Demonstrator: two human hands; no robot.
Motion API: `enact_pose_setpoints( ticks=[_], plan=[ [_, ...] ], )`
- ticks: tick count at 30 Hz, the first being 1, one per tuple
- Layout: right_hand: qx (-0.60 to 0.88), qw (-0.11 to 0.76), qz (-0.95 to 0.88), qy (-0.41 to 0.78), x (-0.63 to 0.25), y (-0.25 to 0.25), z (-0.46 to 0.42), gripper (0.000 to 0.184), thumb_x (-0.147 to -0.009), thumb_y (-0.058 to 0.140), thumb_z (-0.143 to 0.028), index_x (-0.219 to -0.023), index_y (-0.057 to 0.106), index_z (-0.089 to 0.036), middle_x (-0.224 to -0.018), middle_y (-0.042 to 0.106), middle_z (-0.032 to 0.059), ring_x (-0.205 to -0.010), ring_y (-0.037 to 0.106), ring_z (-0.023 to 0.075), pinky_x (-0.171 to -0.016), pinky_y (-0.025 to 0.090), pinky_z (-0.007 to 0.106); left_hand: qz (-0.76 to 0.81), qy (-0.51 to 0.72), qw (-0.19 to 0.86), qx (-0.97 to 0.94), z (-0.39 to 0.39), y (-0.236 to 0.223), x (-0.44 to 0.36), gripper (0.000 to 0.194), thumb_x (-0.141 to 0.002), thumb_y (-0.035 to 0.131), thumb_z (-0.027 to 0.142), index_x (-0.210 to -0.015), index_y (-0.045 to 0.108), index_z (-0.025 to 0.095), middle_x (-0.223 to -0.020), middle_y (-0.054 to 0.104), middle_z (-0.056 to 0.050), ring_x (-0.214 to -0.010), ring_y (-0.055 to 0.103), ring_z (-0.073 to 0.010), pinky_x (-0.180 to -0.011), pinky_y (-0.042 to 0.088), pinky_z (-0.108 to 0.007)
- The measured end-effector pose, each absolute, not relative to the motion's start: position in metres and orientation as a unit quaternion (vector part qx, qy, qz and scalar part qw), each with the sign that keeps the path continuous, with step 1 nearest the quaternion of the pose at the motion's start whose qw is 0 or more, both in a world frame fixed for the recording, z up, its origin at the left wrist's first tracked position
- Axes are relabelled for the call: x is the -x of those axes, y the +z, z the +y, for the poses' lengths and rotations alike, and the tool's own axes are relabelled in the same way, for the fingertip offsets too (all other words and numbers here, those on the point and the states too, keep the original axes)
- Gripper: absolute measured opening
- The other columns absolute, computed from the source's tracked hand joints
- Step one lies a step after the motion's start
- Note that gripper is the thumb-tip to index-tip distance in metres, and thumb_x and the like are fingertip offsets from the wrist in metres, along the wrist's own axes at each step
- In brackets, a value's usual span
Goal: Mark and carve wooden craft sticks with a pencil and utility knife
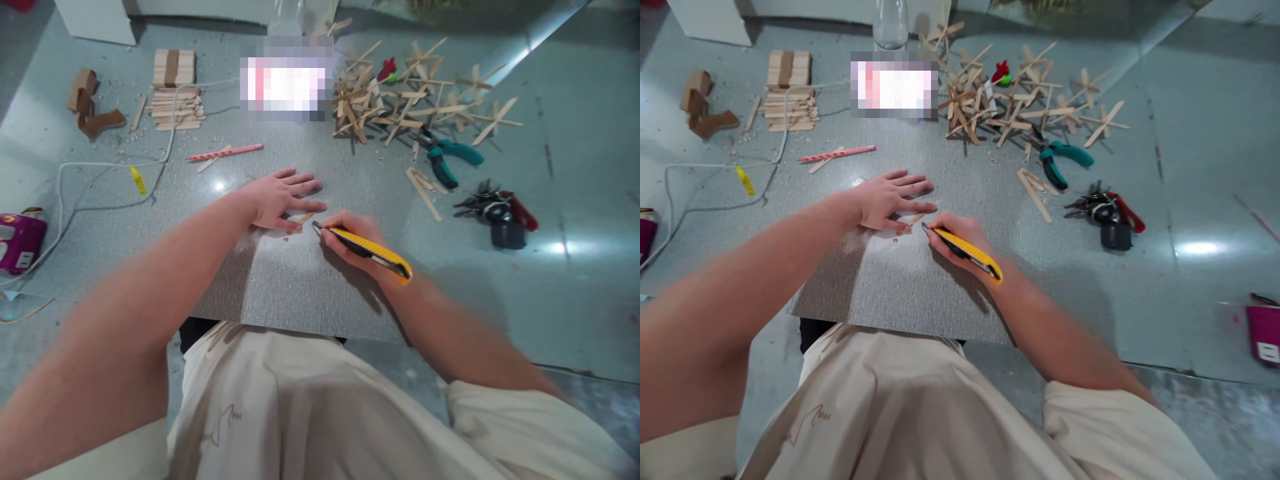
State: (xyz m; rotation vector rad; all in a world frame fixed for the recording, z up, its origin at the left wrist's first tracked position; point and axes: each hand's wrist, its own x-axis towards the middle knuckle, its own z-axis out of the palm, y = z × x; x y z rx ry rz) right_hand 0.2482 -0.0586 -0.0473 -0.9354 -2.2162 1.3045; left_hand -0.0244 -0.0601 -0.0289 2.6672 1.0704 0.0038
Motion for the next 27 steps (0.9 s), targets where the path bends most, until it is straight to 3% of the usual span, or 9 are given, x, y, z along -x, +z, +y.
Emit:
enact_pose_setpoints(
  ticks=[3, 9, 14, 17, 21, 27],
  plan=[
    [0.337, 0.274, -0.802, 0.410, -0.252, -0.047, -0.057, 0.013, -0.090, 0.070, -0.042, -0.091, 0.068, -0.029, -0.076, 0.069, -0.0016, -0.066, 0.063, 0.0186, -0.066, 0.049, 0.035, 0.359, 0.017, 0.127, -0.925, -0.060, -0.029, 0.026, 0.071, -0.099, 0.050, 0.064, -0.164, 0.039, 0.036, -0.176, 0.028, -0.007, -0.164, 0.023, -0.0330, -0.132, 0.013, -0.053],
    [0.329, 0.361, -0.797, 0.356, -0.253, -0.045, -0.052, 0.019, -0.097, 0.063, -0.045, -0.096, 0.072, -0.027, -0.076, 0.070, -0.0009, -0.064, 0.062, 0.0166, -0.062, 0.050, 0.032, 0.352, 0.077, 0.069, -0.930, -0.067, -0.031, 0.030, 0.070, -0.099, 0.052, 0.066, -0.158, 0.050, 0.027, -0.164, 0.048, -0.015, -0.153, 0.044, -0.0346, -0.128, 0.024, -0.053],
    [0.335, 0.385, -0.787, 0.347, -0.253, -0.043, -0.048, 0.014, -0.097, 0.066, -0.041, -0.097, 0.071, -0.028, -0.075, 0.070, -0.0013, -0.061, 0.061, 0.0155, -0.059, 0.049, 0.031, 0.354, 0.107, 0.006, -0.929, -0.078, -0.031, 0.038, 0.053, -0.104, 0.048, 0.065, -0.128, 0.073, 0.025, -0.120, 0.077, -0.010, -0.118, 0.068, -0.0272, -0.104, 0.044, -0.044],
    [0.343, 0.404, -0.778, 0.337, -0.253, -0.042, -0.045, 0.014, -0.098, 0.063, -0.039, -0.097, 0.070, -0.027, -0.082, 0.072, -0.0004, -0.067, 0.065, 0.0168, -0.065, 0.054, 0.033, 0.408, 0.123, -0.026, -0.904, -0.092, -0.029, 0.034, 0.053, -0.105, 0.044, 0.065, -0.115, 0.076, 0.024, -0.104, 0.078, -0.007, -0.102, 0.070, -0.0245, -0.092, 0.045, -0.041],
    [0.365, 0.409, -0.769, 0.328, -0.253, -0.039, -0.044, 0.015, -0.097, 0.064, -0.041, -0.091, 0.069, -0.028, -0.084, 0.073, 0.0006, -0.074, 0.068, 0.0184, -0.070, 0.057, 0.034, 0.504, 0.102, -0.009, -0.858, -0.117, -0.027, 0.013, 0.053, -0.101, 0.052, 0.069, -0.103, 0.076, 0.022, -0.103, 0.076, -0.007, -0.091, 0.068, -0.0234, -0.077, 0.044, -0.037],
    [0.421, 0.385, -0.749, 0.336, -0.250, -0.030, -0.048, 0.026, -0.088, 0.077, -0.046, -0.100, 0.064, -0.028, -0.076, 0.066, -0.0031, -0.065, 0.061, 0.0159, -0.065, 0.055, 0.033, 0.541, 0.083, 0.001, -0.837, -0.125, -0.026, -0.001, 0.033, -0.107, 0.049, 0.037, -0.101, 0.078, 0.022, -0.104, 0.075, -0.006, -0.081, 0.066, -0.0186, -0.064, 0.038, -0.033]
  ],
)
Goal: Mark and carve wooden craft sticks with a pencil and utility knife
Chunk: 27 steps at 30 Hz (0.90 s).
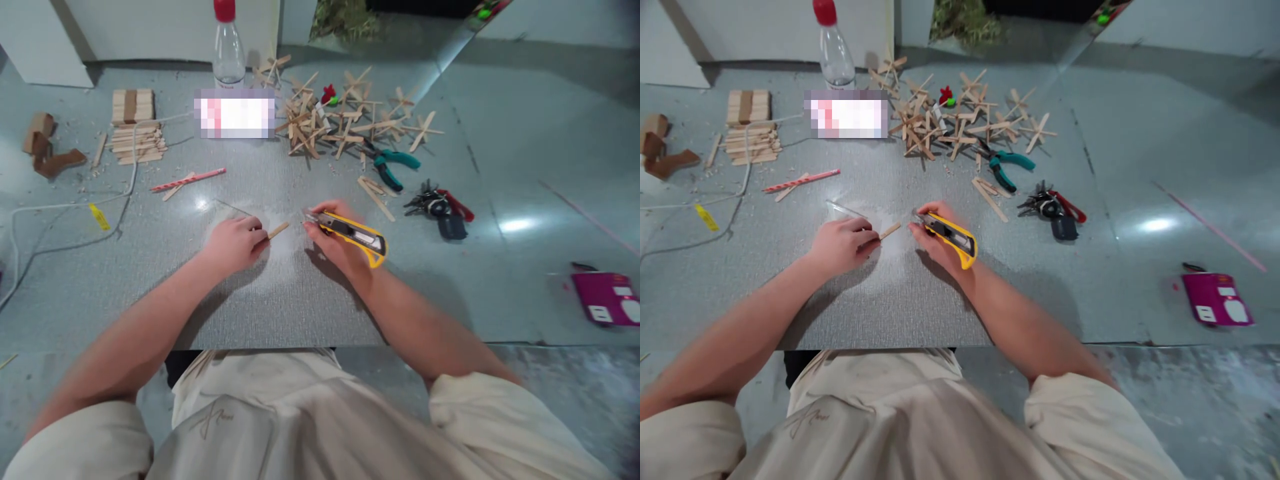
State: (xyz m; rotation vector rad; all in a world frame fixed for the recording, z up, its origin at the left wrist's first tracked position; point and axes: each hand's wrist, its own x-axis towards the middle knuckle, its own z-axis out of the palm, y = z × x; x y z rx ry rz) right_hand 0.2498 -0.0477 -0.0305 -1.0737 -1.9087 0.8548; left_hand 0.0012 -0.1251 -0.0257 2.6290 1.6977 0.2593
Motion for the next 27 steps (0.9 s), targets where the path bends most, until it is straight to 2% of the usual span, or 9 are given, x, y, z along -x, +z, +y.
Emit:
enact_pose_setpoints(
  ticks=[5, 7, 11, 13, 14, 18, 22, 24, 27],
  plan=[
    [0.336, 0.336, -0.741, 0.473, -0.250, -0.036, -0.043, 0.049, -0.087, 0.075, -0.046, -0.127, 0.052, -0.029, -0.098, 0.073, -0.0002, -0.068, 0.064, 0.0138, -0.066, 0.057, 0.030, 0.526, 0.053, -0.002, -0.849, -0.120, -0.024, 0.000, 0.027, -0.100, 0.051, 0.021, -0.092, 0.076, 0.017, -0.093, 0.072, -0.010, -0.079, 0.065, -0.0220, -0.063, 0.039, -0.034],
    [0.324, 0.327, -0.746, 0.482, -0.253, -0.036, -0.041, 0.048, -0.090, 0.072, -0.046, -0.129, 0.050, -0.029, -0.100, 0.074, 0.0007, -0.068, 0.064, 0.0140, -0.067, 0.056, 0.031, 0.527, 0.049, -0.003, -0.848, -0.120, -0.024, -0.001, 0.026, -0.098, 0.051, 0.019, -0.091, 0.075, 0.016, -0.090, 0.071, -0.011, -0.079, 0.064, -0.0230, -0.063, 0.040, -0.034],
    [0.346, 0.352, -0.770, 0.406, -0.263, -0.024, -0.040, 0.023, -0.091, 0.072, -0.042, -0.106, 0.062, -0.029, -0.079, 0.066, -0.0036, -0.064, 0.061, 0.0148, -0.067, 0.053, 0.031, 0.545, 0.057, -0.004, -0.837, -0.121, -0.025, -0.002, 0.028, -0.099, 0.048, 0.021, -0.092, 0.075, 0.016, -0.094, 0.072, -0.011, -0.081, 0.065, -0.0229, -0.064, 0.042, -0.034],
    [0.361, 0.354, -0.781, 0.367, -0.269, -0.016, -0.040, 0.020, -0.086, 0.077, -0.039, -0.096, 0.064, -0.029, -0.074, 0.063, -0.0050, -0.064, 0.061, 0.0151, -0.069, 0.052, 0.031, 0.553, 0.062, -0.002, -0.831, -0.120, -0.026, 0.000, 0.029, -0.099, 0.048, 0.022, -0.090, 0.075, 0.017, -0.094, 0.071, -0.011, -0.081, 0.064, -0.0225, -0.065, 0.043, -0.034],
    [0.363, 0.341, -0.784, 0.369, -0.272, -0.013, -0.040, 0.021, -0.084, 0.078, -0.036, -0.098, 0.065, -0.029, -0.075, 0.065, -0.0049, -0.067, 0.062, 0.0158, -0.071, 0.053, 0.032, 0.556, 0.064, 0.000, -0.829, -0.120, -0.025, 0.001, 0.030, -0.099, 0.047, 0.022, -0.090, 0.075, 0.018, -0.092, 0.071, -0.010, -0.081, 0.064, -0.0223, -0.065, 0.042, -0.034],
    [0.335, 0.267, -0.768, 0.476, -0.278, -0.009, -0.046, 0.043, -0.082, 0.070, -0.029, -0.123, 0.058, -0.031, -0.102, 0.075, 0.0017, -0.087, 0.072, 0.0205, -0.080, 0.059, 0.036, 0.553, 0.067, 0.003, -0.831, -0.120, -0.024, 0.005, 0.035, -0.103, 0.043, 0.026, -0.090, 0.075, 0.018, -0.091, 0.071, -0.011, -0.081, 0.064, -0.0223, -0.063, 0.039, -0.034],
    [0.314, 0.286, -0.639, 0.641, -0.283, -0.016, -0.065, 0.052, -0.072, 0.065, -0.033, -0.123, 0.054, -0.029, -0.114, 0.073, 0.0070, -0.100, 0.073, 0.0262, -0.082, 0.062, 0.043, 0.541, 0.063, 0.010, -0.838, -0.121, -0.023, 0.003, 0.031, -0.101, 0.047, 0.023, -0.091, 0.075, 0.017, -0.094, 0.072, -0.011, -0.082, 0.065, -0.0232, -0.063, 0.038, -0.034],
    [0.316, 0.307, -0.607, 0.662, -0.287, -0.019, -0.078, 0.045, -0.078, 0.058, -0.040, -0.120, 0.052, -0.028, -0.114, 0.070, 0.0075, -0.094, 0.074, 0.0257, -0.079, 0.062, 0.044, 0.537, 0.061, 0.016, -0.841, -0.123, -0.023, 0.001, 0.028, -0.099, 0.049, 0.020, -0.090, 0.075, 0.017, -0.093, 0.071, -0.011, -0.081, 0.065, -0.0225, -0.064, 0.039, -0.033],
    [0.361, 0.317, -0.604, 0.636, -0.292, -0.020, -0.099, 0.032, -0.091, 0.054, -0.040, -0.121, 0.047, -0.030, -0.110, 0.068, 0.0033, -0.072, 0.069, 0.0167, -0.064, 0.059, 0.034, 0.535, 0.055, 0.023, -0.843, -0.125, -0.023, -0.003, 0.027, -0.099, 0.049, 0.018, -0.092, 0.075, 0.017, -0.093, 0.071, -0.010, -0.080, 0.064, -0.0215, -0.066, 0.040, -0.032]
  ],
)
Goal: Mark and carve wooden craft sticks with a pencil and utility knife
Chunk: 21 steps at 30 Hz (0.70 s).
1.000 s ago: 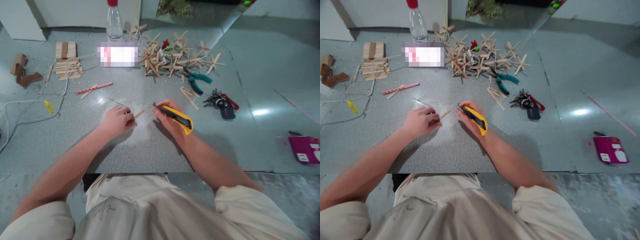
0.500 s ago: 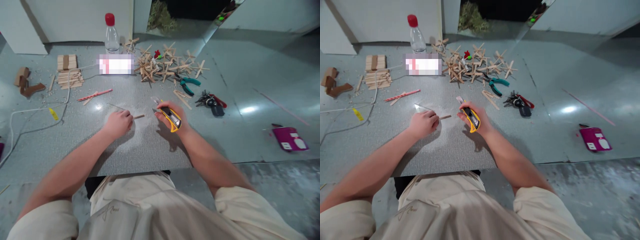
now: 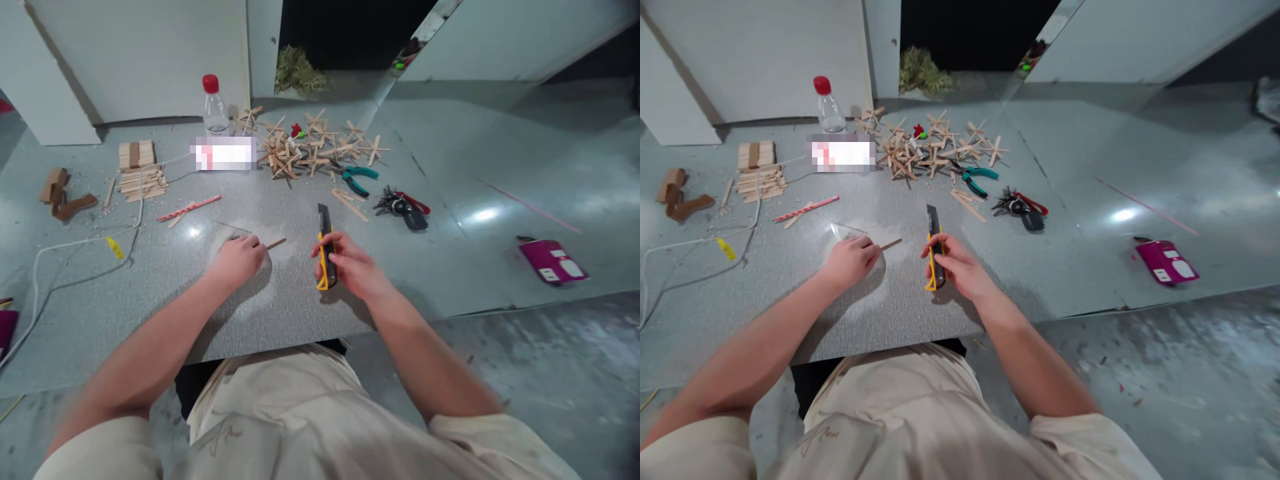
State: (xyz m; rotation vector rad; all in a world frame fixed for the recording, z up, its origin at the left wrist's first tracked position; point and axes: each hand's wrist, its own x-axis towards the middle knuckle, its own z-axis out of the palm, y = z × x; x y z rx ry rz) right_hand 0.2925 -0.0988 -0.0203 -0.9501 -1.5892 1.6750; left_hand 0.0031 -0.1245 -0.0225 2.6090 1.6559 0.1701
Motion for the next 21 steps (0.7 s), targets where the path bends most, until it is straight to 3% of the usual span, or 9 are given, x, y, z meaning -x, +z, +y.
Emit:
enact_pose_setpoints(
  ticks=[2, 4, 6, 8, 12, 21],
  plan=[
    [0.388, 0.297, -0.643, 0.590, -0.294, -0.019, -0.111, 0.042, -0.096, 0.056, -0.034, -0.136, 0.043, -0.031, -0.111, 0.069, 0.0032, -0.061, 0.063, 0.0125, -0.058, 0.056, 0.029, 0.535, 0.049, 0.024, -0.843, -0.126, -0.022, -0.006, 0.030, -0.101, 0.046, 0.019, -0.093, 0.075, 0.017, -0.093, 0.070, -0.010, -0.079, 0.064, -0.0216, -0.066, 0.041, -0.032],
    [0.415, 0.263, -0.716, 0.495, -0.293, -0.017, -0.120, 0.060, -0.098, 0.055, -0.028, -0.153, 0.033, -0.031, -0.115, 0.073, 0.0071, -0.065, 0.066, 0.0149, -0.063, 0.058, 0.032, 0.533, 0.044, 0.022, -0.845, -0.128, -0.020, -0.008, 0.032, -0.103, 0.043, 0.020, -0.095, 0.075, 0.018, -0.094, 0.070, -0.011, -0.079, 0.064, -0.0222, -0.066, 0.043, -0.033],
    [0.430, 0.232, -0.782, 0.387, -0.288, -0.014, -0.127, 0.064, -0.099, 0.052, -0.025, -0.159, 0.031, -0.027, -0.122, 0.075, 0.0123, -0.086, 0.075, 0.0226, -0.080, 0.063, 0.041, 0.526, 0.040, 0.022, -0.849, -0.129, -0.019, -0.009, 0.032, -0.103, 0.042, 0.021, -0.096, 0.074, 0.020, -0.095, 0.070, -0.011, -0.080, 0.064, -0.0227, -0.066, 0.044, -0.034],
    [0.430, 0.211, -0.814, 0.328, -0.283, -0.012, -0.132, 0.058, -0.101, 0.050, -0.024, -0.158, 0.039, -0.024, -0.130, 0.073, 0.0155, -0.111, 0.075, 0.0293, -0.096, 0.061, 0.049, 0.521, 0.038, 0.022, -0.852, -0.130, -0.020, -0.011, 0.031, -0.103, 0.042, 0.021, -0.096, 0.073, 0.020, -0.096, 0.070, -0.011, -0.081, 0.064, -0.0229, -0.066, 0.044, -0.034],
    [0.410, 0.191, -0.834, 0.316, -0.274, -0.014, -0.136, 0.054, -0.104, 0.046, -0.022, -0.158, 0.043, -0.026, -0.148, 0.065, 0.0140, -0.134, 0.067, 0.0297, -0.109, 0.057, 0.052, 0.521, 0.041, 0.020, -0.853, -0.131, -0.023, -0.013, 0.030, -0.103, 0.042, 0.019, -0.097, 0.071, 0.020, -0.097, 0.070, -0.011, -0.082, 0.064, -0.0238, -0.065, 0.043, -0.035],
    [0.420, 0.194, -0.836, 0.295, -0.270, -0.015, -0.140, 0.053, -0.103, 0.045, -0.020, -0.156, 0.048, -0.023, -0.148, 0.066, 0.0144, -0.133, 0.068, 0.0306, -0.110, 0.058, 0.052, 0.508, 0.045, 0.029, -0.860, -0.132, -0.022, -0.017, 0.030, -0.104, 0.041, 0.017, -0.112, 0.070, 0.013, -0.095, 0.068, -0.012, -0.083, 0.066, -0.0247, -0.062, 0.043, -0.035]
  ],
)
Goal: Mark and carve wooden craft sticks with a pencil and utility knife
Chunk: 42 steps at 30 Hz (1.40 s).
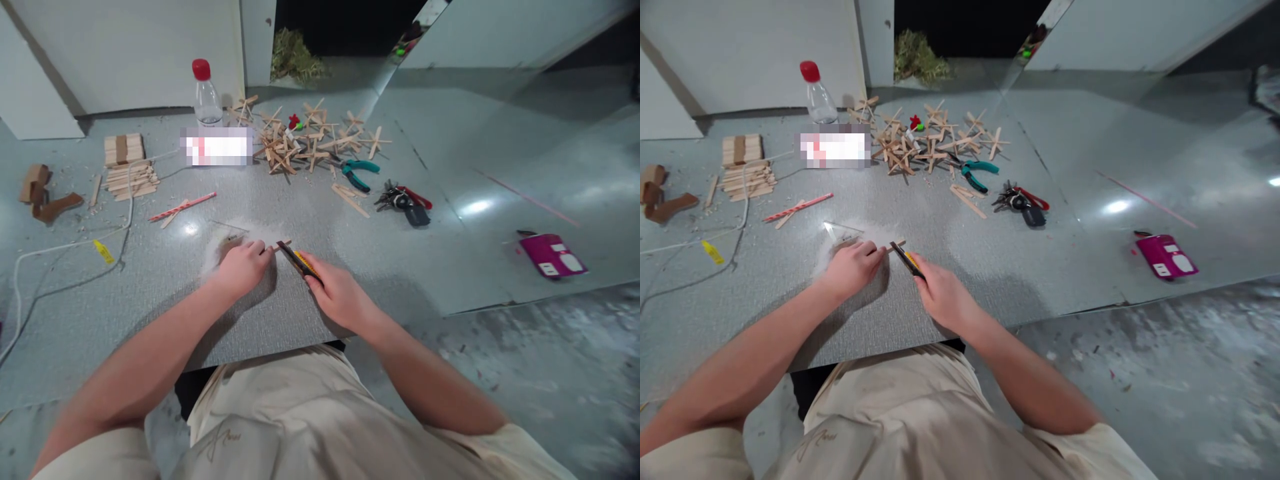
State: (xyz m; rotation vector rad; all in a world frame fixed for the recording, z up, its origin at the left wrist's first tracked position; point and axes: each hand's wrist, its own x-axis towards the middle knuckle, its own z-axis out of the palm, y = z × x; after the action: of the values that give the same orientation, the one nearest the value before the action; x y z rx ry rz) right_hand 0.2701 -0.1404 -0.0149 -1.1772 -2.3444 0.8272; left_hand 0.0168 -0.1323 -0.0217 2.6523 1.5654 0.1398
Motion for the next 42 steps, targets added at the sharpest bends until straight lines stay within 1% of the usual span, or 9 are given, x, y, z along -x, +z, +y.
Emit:
enact_pose_setpoints(
  ticks=[7, 10, 14, 18, 28, 33, 36, 39, 42],
  plan=[
    [0.422, 0.179, -0.841, 0.286, -0.268, -0.008, -0.147, 0.053, -0.101, 0.046, -0.017, -0.153, 0.051, -0.024, -0.143, 0.070, 0.0121, -0.125, 0.072, 0.0304, -0.102, 0.062, 0.047, 0.504, 0.057, 0.035, -0.861, -0.132, -0.024, -0.019, 0.033, -0.104, 0.038, 0.018, -0.104, 0.072, 0.013, -0.090, 0.066, -0.012, -0.075, 0.064, -0.0238, -0.059, 0.043, -0.037],
    [0.424, 0.183, -0.842, 0.279, -0.268, -0.008, -0.148, 0.053, -0.101, 0.046, -0.017, -0.153, 0.050, -0.024, -0.143, 0.070, 0.0118, -0.125, 0.072, 0.0296, -0.104, 0.062, 0.047, 0.506, 0.060, 0.034, -0.860, -0.132, -0.024, -0.020, 0.033, -0.104, 0.039, 0.018, -0.101, 0.072, 0.014, -0.089, 0.066, -0.012, -0.071, 0.063, -0.0230, -0.057, 0.042, -0.037],
    [0.422, 0.189, -0.842, 0.277, -0.269, -0.007, -0.149, 0.053, -0.101, 0.047, -0.017, -0.153, 0.050, -0.025, -0.144, 0.070, 0.0110, -0.126, 0.072, 0.0287, -0.104, 0.062, 0.047, 0.504, 0.058, 0.030, -0.861, -0.131, -0.024, -0.021, 0.035, -0.106, 0.038, 0.019, -0.103, 0.073, 0.013, -0.089, 0.066, -0.011, -0.071, 0.063, -0.0227, -0.057, 0.040, -0.037],
    [0.422, 0.192, -0.839, 0.283, -0.268, -0.006, -0.149, 0.051, -0.101, 0.046, -0.018, -0.152, 0.052, -0.022, -0.144, 0.069, 0.0126, -0.126, 0.072, 0.0285, -0.105, 0.061, 0.045, 0.506, 0.055, 0.028, -0.860, -0.131, -0.023, -0.021, 0.036, -0.106, 0.038, 0.019, -0.102, 0.073, 0.012, -0.089, 0.066, -0.012, -0.072, 0.063, -0.0229, -0.057, 0.039, -0.037],
    [0.430, 0.184, -0.836, 0.285, -0.268, -0.009, -0.149, 0.050, -0.102, 0.045, -0.019, -0.151, 0.052, -0.021, -0.143, 0.070, 0.0137, -0.125, 0.072, 0.0293, -0.105, 0.060, 0.046, 0.504, 0.050, 0.027, -0.862, -0.131, -0.023, -0.021, 0.035, -0.107, 0.038, 0.020, -0.100, 0.072, 0.014, -0.088, 0.065, -0.010, -0.072, 0.062, -0.0209, -0.058, 0.037, -0.035],
    [0.436, 0.173, -0.844, 0.262, -0.267, -0.010, -0.151, 0.050, -0.102, 0.044, -0.019, -0.152, 0.052, -0.018, -0.140, 0.071, 0.0146, -0.121, 0.073, 0.0290, -0.099, 0.061, 0.044, 0.498, 0.047, 0.022, -0.866, -0.130, -0.026, -0.021, 0.032, -0.107, 0.040, 0.019, -0.100, 0.071, 0.013, -0.090, 0.065, -0.010, -0.072, 0.062, -0.0208, -0.057, 0.037, -0.035],
    [0.451, 0.140, -0.852, 0.226, -0.264, -0.008, -0.156, 0.052, -0.103, 0.041, -0.019, -0.154, 0.050, -0.014, -0.133, 0.074, 0.0173, -0.111, 0.075, 0.0285, -0.093, 0.062, 0.043, 0.492, 0.041, 0.019, -0.870, -0.131, -0.025, -0.021, 0.028, -0.105, 0.044, 0.017, -0.099, 0.071, 0.011, -0.090, 0.065, -0.010, -0.072, 0.063, -0.0207, -0.057, 0.037, -0.034],
    [0.467, 0.100, -0.858, 0.189, -0.259, -0.005, -0.162, 0.053, -0.104, 0.039, -0.018, -0.155, 0.049, -0.012, -0.122, 0.076, 0.0188, -0.097, 0.076, 0.0279, -0.082, 0.061, 0.041, 0.485, 0.037, 0.020, -0.873, -0.131, -0.024, -0.022, 0.025, -0.103, 0.047, 0.013, -0.095, 0.071, 0.012, -0.089, 0.065, -0.010, -0.074, 0.063, -0.0206, -0.057, 0.036, -0.033],
    [0.469, 0.090, -0.860, 0.179, -0.255, -0.002, -0.163, 0.053, -0.103, 0.039, -0.017, -0.155, 0.051, -0.012, -0.120, 0.076, 0.0186, -0.094, 0.076, 0.0274, -0.078, 0.061, 0.038, 0.485, 0.036, 0.018, -0.873, -0.131, -0.022, -0.023, 0.024, -0.099, 0.047, 0.010, -0.094, 0.070, 0.013, -0.089, 0.065, -0.011, -0.075, 0.063, -0.0214, -0.058, 0.037, -0.034]
  ],
)
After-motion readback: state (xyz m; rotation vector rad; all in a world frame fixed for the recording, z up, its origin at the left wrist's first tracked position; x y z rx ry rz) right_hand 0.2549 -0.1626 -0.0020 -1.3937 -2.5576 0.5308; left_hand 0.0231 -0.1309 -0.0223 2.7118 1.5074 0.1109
